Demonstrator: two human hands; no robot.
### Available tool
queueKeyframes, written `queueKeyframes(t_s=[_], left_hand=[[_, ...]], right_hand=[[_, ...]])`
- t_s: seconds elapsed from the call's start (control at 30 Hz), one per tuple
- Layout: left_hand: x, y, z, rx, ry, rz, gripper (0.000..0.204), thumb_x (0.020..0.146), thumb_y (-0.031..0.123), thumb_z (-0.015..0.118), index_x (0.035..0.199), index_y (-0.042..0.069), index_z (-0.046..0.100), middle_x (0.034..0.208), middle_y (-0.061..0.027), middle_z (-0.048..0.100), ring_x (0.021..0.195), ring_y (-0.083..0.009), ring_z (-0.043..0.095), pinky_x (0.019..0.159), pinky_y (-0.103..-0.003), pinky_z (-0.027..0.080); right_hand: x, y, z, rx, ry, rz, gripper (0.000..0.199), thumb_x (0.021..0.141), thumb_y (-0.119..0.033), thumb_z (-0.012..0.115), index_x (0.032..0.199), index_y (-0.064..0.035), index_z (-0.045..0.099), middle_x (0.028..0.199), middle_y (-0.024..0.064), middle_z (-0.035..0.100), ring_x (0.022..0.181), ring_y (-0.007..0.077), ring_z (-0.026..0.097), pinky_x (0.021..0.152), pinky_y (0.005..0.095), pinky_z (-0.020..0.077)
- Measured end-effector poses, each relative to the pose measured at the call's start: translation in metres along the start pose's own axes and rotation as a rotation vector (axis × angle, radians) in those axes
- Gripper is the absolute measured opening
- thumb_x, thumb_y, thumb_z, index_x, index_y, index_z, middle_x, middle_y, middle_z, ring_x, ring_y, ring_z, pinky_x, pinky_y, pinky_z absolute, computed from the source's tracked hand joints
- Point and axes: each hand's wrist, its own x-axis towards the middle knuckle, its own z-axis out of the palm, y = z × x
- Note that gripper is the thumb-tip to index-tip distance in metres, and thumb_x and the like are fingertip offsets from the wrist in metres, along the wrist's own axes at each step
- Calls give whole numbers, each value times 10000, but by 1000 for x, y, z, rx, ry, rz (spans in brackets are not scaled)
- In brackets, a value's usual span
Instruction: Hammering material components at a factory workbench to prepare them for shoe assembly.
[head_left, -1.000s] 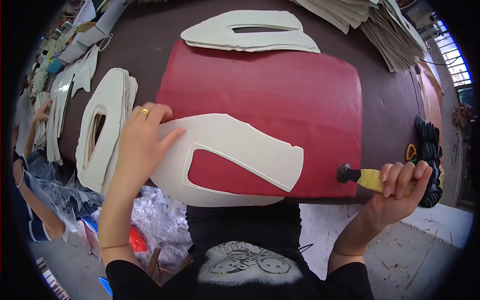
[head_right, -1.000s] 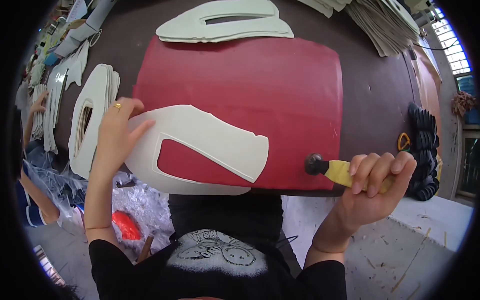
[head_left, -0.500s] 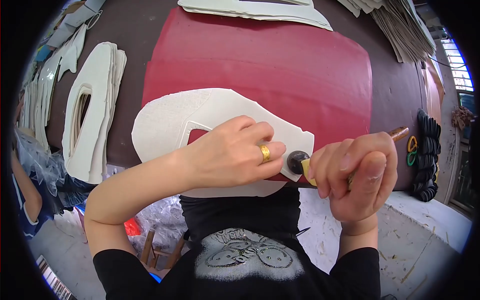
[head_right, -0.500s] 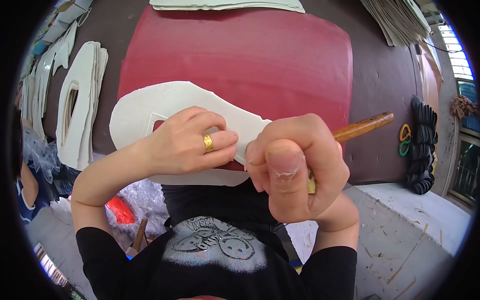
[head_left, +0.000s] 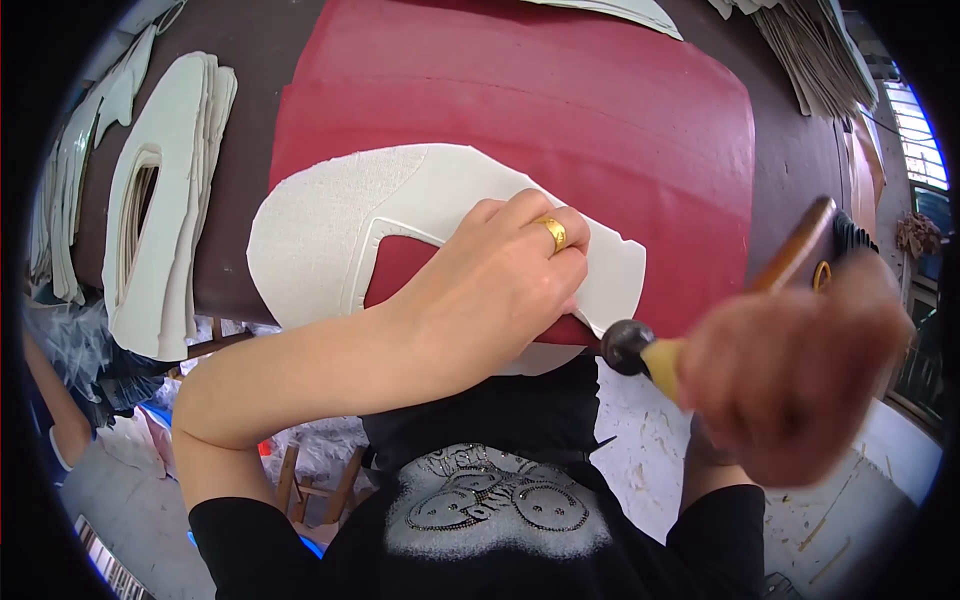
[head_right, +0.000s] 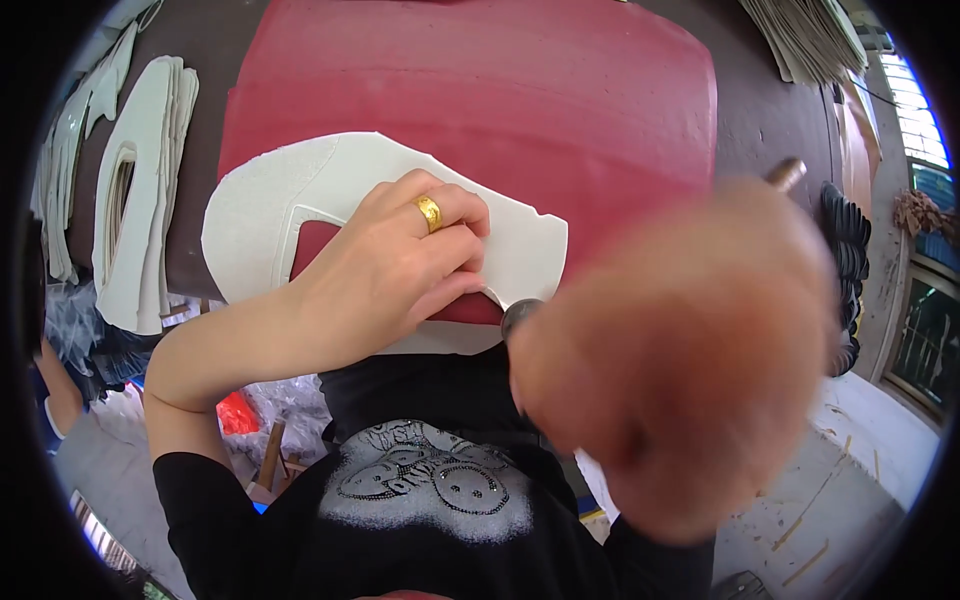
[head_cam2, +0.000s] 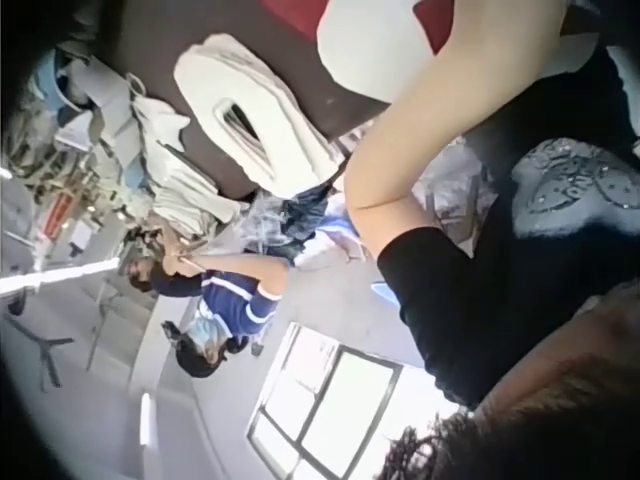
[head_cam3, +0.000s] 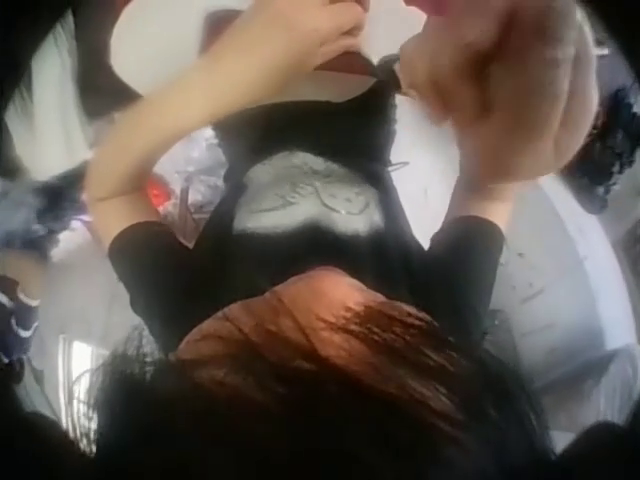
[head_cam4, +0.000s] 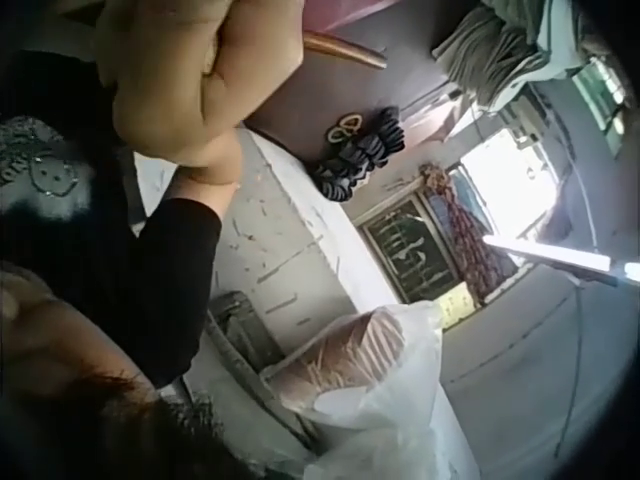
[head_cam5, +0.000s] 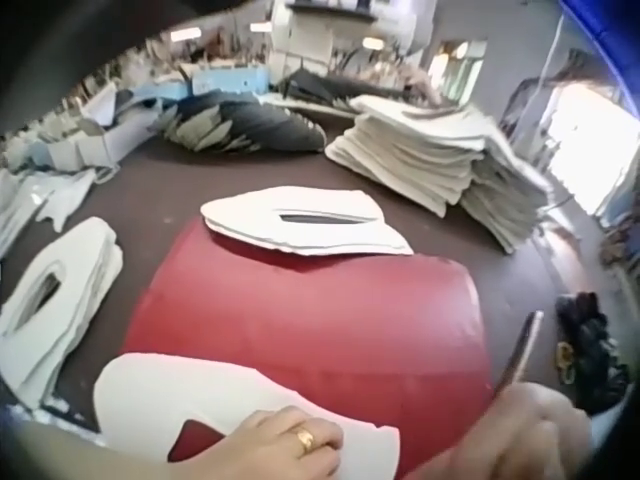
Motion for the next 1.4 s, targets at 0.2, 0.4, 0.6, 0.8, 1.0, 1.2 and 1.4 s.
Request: queueKeyframes(t_s=[0.2,0.4,0.6,0.8,1.0,1.2,1.4], left_hand=[[-18,-12,-18,86,-31,33,48,795,59,663,810,56,618,1058,-24,606,1040,-228,516,899,-351,412],[-16,-5,-13,127,109,12,52,776,53,669,802,46,624,1055,-30,625,1083,-247,519,925,-372,426],[-28,-15,-27,179,121,-11,78,753,47,679,786,39,609,1037,-39,629,1051,-256,535,905,-370,444],[-29,-18,-26,176,181,-41,95,738,34,684,770,31,594,1015,-43,625,1025,-241,549,889,-359,450],[-39,-29,-40,177,164,-29,102,729,12,678,764,23,583,996,-38,617,1000,-229,558,885,-367,453],[-33,-26,-44,206,238,-73,108,721,-2,672,762,18,574,979,-27,605,988,-227,561,892,-382,448],[-52,-36,-56,253,218,-146,120,712,1,678,752,25,568,970,-18,596,989,-224,561,919,-386,446]], right_hand=[[14,22,9,74,-82,-19,330,1065,-375,269,899,-155,451,466,-56,375,345,70,405,482,259,483],[19,20,14,105,-78,-61,325,1066,-335,226,900,-151,436,471,-57,345,358,68,392,459,258,449],[22,25,22,156,-95,-94,324,1067,-303,194,901,-148,426,477,-59,322,370,68,381,444,257,422],[33,25,30,138,-130,-103,322,1066,-303,207,905,-147,439,485,-60,321,381,72,382,461,258,426],[41,26,41,129,-181,-98,320,1064,-303,220,909,-145,451,493,-62,320,391,76,383,478,260,430],[56,20,46,97,-208,-122,318,1062,-303,233,913,-144,464,501,-63,320,402,81,384,496,262,434],[63,23,57,107,-254,-119,316,1060,-303,244,916,-143,475,508,-64,319,411,84,385,510,264,438]])
